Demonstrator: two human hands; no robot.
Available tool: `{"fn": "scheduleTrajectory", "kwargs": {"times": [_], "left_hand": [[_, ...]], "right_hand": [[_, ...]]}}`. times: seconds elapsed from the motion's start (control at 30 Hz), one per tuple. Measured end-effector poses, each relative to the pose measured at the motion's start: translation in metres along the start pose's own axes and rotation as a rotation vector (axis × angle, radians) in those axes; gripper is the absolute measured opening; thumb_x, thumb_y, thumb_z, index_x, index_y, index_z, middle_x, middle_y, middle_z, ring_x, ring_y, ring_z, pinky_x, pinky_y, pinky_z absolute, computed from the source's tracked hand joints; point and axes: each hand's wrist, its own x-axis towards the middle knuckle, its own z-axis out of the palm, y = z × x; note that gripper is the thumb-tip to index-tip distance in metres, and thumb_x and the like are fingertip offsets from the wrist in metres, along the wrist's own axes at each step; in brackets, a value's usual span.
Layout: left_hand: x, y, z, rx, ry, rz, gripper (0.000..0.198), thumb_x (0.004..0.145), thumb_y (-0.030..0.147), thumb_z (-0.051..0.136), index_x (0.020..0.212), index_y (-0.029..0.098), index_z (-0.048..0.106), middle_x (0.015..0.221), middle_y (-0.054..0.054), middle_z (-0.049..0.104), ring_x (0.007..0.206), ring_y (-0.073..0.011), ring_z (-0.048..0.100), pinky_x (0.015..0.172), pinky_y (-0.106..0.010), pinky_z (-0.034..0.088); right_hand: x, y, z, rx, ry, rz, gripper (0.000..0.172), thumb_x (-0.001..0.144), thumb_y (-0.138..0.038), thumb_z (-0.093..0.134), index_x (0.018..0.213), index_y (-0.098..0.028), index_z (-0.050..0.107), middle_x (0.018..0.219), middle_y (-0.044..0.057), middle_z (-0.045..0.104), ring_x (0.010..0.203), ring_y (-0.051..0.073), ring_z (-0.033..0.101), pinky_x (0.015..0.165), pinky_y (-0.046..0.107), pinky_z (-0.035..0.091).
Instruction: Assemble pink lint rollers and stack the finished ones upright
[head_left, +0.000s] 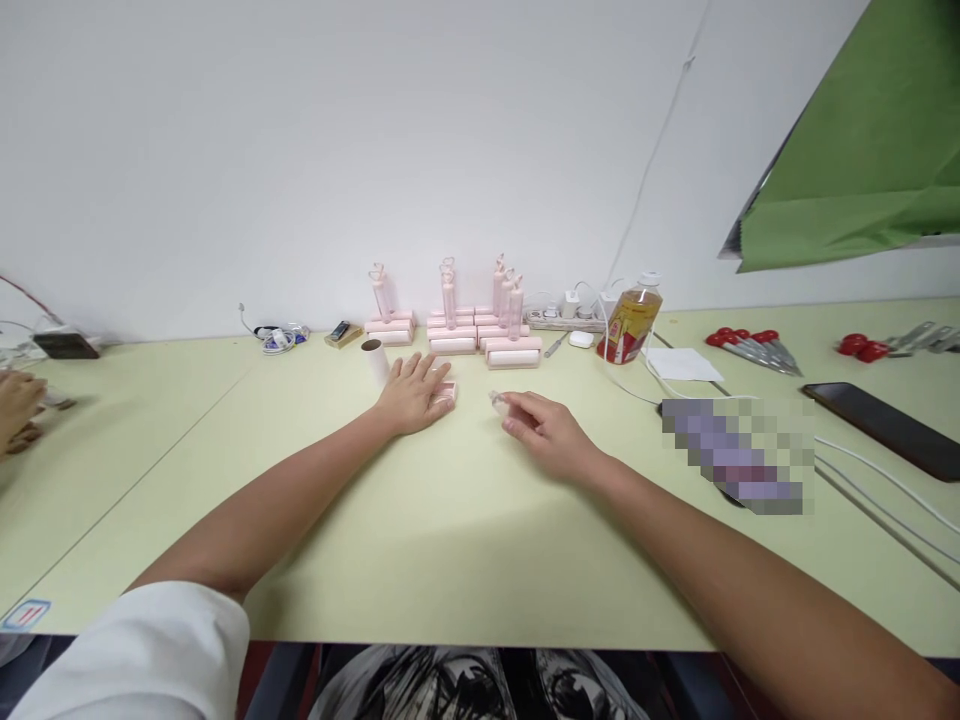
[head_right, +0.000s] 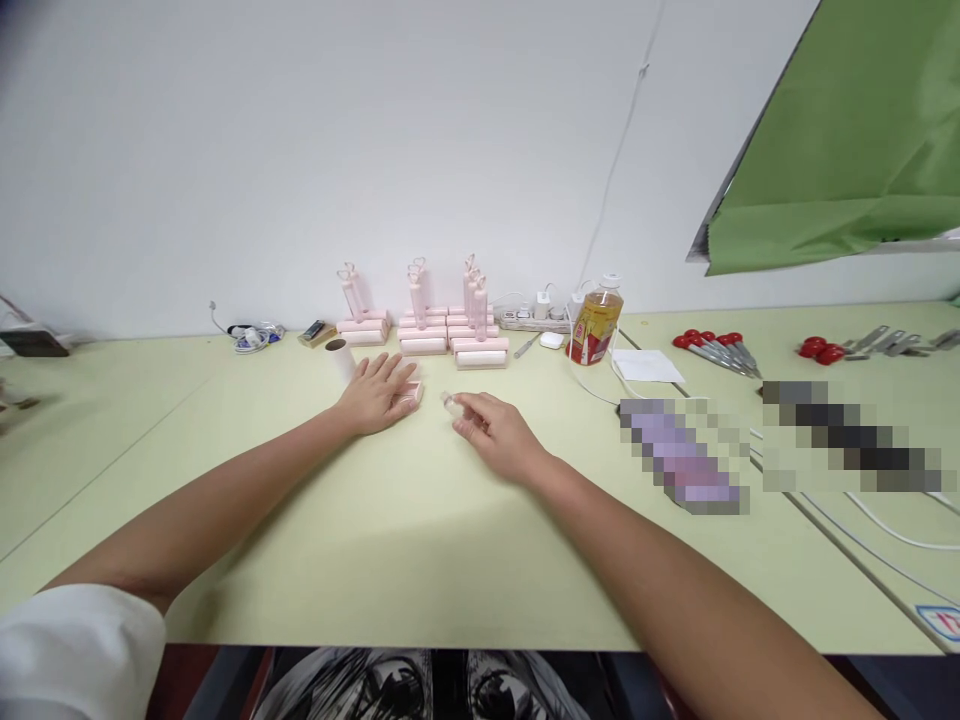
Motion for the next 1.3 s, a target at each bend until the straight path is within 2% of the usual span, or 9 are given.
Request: {"fn": "scheduleTrajectory", "kwargs": {"times": [0.13,0.23,0.33,0.43,0.57,0.7,0.87,1.07,1.3], "left_hand": [[0.0,-0.007,0.0,0.0,-0.021,0.006,0.065,0.093,0.055,0.034,0.149,0.021,0.033,0.154,-0.015,0.032,0.141,-0.0372,0.026,0.112,-0.055,0.018],[-0.002,-0.009,-0.004,-0.002,0.004,0.007,0.062,0.094,0.051,0.036,0.147,0.019,0.036,0.153,-0.016,0.034,0.141,-0.0363,0.027,0.112,-0.054,0.018],[-0.01,0.008,-0.014,-0.06,0.135,0.047,0.055,0.095,0.041,0.038,0.142,0.013,0.04,0.147,-0.019,0.041,0.137,-0.0329,0.034,0.111,-0.05,0.022],[-0.026,0.045,-0.029,-0.147,0.307,0.185,0.05,0.094,0.035,0.041,0.138,0.011,0.043,0.139,-0.021,0.047,0.131,-0.0309,0.04,0.107,-0.046,0.028],[-0.049,0.086,-0.041,-0.107,0.21,0.335,0.041,0.097,0.039,0.041,0.132,0.02,0.048,0.117,-0.012,0.061,0.113,-0.0271,0.053,0.1,-0.045,0.031],[-0.057,0.079,-0.04,-0.095,0.13,0.196,0.033,0.098,0.042,0.039,0.11,0.018,0.058,0.093,-0.007,0.065,0.084,-0.0223,0.059,0.08,-0.039,0.037],[-0.058,0.071,-0.042,-0.096,0.103,0.141,0.029,0.097,0.037,0.041,0.109,0.016,0.057,0.093,-0.008,0.066,0.085,-0.0236,0.06,0.08,-0.039,0.039],[-0.064,0.094,-0.043,-0.174,0.062,0.189,0.028,0.098,0.033,0.033,0.109,0.016,0.053,0.094,-0.007,0.063,0.081,-0.0214,0.06,0.064,-0.033,0.04],[-0.066,0.098,-0.04,-0.23,0.055,0.163,0.029,0.098,0.039,0.032,0.102,0.018,0.051,0.092,-0.005,0.063,0.078,-0.0202,0.06,0.058,-0.03,0.038]], "right_hand": [[0.003,0.002,0.0,0.532,0.09,0.32,0.045,0.09,-0.056,0.047,0.123,-0.025,0.048,0.087,0.002,0.057,0.067,0.015,0.058,0.056,0.031,0.053],[0.005,0.001,-0.003,0.695,0.126,0.378,0.047,0.088,-0.06,0.048,0.123,-0.029,0.045,0.088,0.001,0.057,0.063,0.013,0.058,0.053,0.029,0.052],[0.005,0.0,-0.003,0.657,0.092,0.371,0.048,0.088,-0.06,0.048,0.123,-0.027,0.047,0.08,-0.001,0.057,0.049,0.009,0.049,0.04,0.022,0.038],[0.002,-0.005,0.001,0.488,-0.062,0.326,0.043,0.085,-0.051,0.057,0.115,-0.02,0.055,0.072,-0.003,0.057,0.045,0.007,0.042,0.041,0.021,0.032],[-0.005,-0.018,0.004,0.425,-0.289,0.307,0.025,0.08,-0.036,0.062,0.095,-0.016,0.062,0.058,-0.006,0.051,0.047,0.007,0.041,0.046,0.022,0.033],[-0.006,-0.023,0.0,0.392,-0.33,0.366,0.029,0.081,-0.039,0.06,0.097,-0.016,0.064,0.058,-0.003,0.053,0.051,0.01,0.045,0.048,0.023,0.037],[-0.007,-0.02,-0.001,0.162,-0.258,0.27,0.034,0.087,-0.046,0.051,0.073,-0.017,0.062,0.054,-0.003,0.048,0.048,0.01,0.04,0.048,0.024,0.032],[-0.011,-0.026,0.006,0.216,-0.282,0.265,0.042,0.089,-0.053,0.048,0.068,-0.018,0.057,0.051,-0.004,0.047,0.047,0.01,0.041,0.048,0.024,0.033],[-0.015,-0.019,0.012,0.263,-0.349,0.205,0.052,0.091,-0.061,0.041,0.064,-0.018,0.053,0.053,-0.003,0.048,0.049,0.01,0.04,0.049,0.024,0.033]]}}
